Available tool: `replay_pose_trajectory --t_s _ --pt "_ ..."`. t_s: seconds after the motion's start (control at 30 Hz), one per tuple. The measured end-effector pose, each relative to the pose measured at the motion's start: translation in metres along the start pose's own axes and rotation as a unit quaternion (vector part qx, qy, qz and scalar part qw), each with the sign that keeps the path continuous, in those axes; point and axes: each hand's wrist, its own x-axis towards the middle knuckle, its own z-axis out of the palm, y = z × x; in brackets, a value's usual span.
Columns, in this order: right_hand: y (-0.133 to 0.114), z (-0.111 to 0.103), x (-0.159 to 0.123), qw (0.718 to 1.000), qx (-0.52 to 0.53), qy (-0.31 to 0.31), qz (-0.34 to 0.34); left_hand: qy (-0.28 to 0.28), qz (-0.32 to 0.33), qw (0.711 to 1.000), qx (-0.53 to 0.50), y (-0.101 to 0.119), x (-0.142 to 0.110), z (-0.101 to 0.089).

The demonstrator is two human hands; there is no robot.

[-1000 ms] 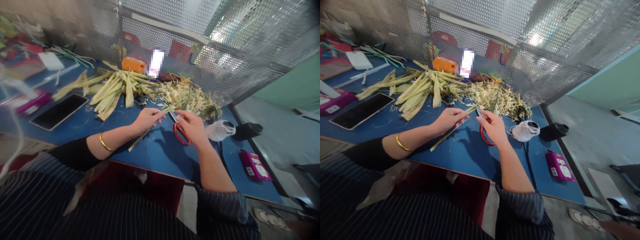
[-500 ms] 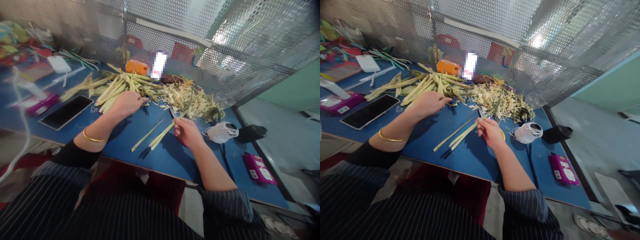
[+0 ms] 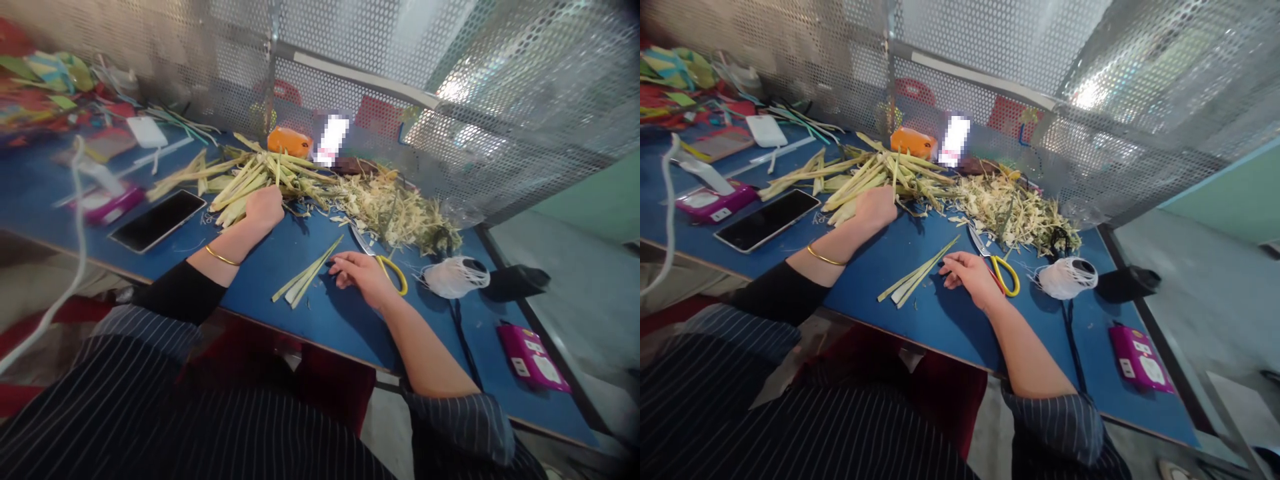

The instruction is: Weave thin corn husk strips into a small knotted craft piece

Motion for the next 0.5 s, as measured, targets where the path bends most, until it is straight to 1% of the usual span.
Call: replay_pose_trajectory --t_s 0.1,0.2,0.3,0.4,0.47,0.5 --pt "-0.001 -0.001 -0.001 1.0 -0.02 -0.016 -0.01 0.029 0.009 1.0 0.005 -0.002 -0.001 -0.009" --pt "-0.002 -0.002 -0.002 0.999 -0.031 -0.027 -0.011 0.064 0.003 0.998 0.016 -0.003 -0.002 -0.018" --pt "-0.002 -0.003 -0.003 0.998 -0.046 -0.036 -0.012 0.055 0.005 0.998 0.014 -0.004 -0.002 -0.023" --pt "-0.002 -0.004 -0.003 0.997 -0.06 -0.043 -0.014 0.045 0.04 0.997 -0.047 -0.005 -0.002 -0.023" --pt "-0.002 -0.005 -0.003 0.997 -0.065 -0.041 -0.015 0.046 0.072 0.987 -0.133 -0.004 -0.003 -0.02" --pt "-0.002 -0.005 -0.003 0.997 -0.067 -0.038 -0.016 0.032 0.087 0.977 -0.191 -0.003 -0.004 -0.018"
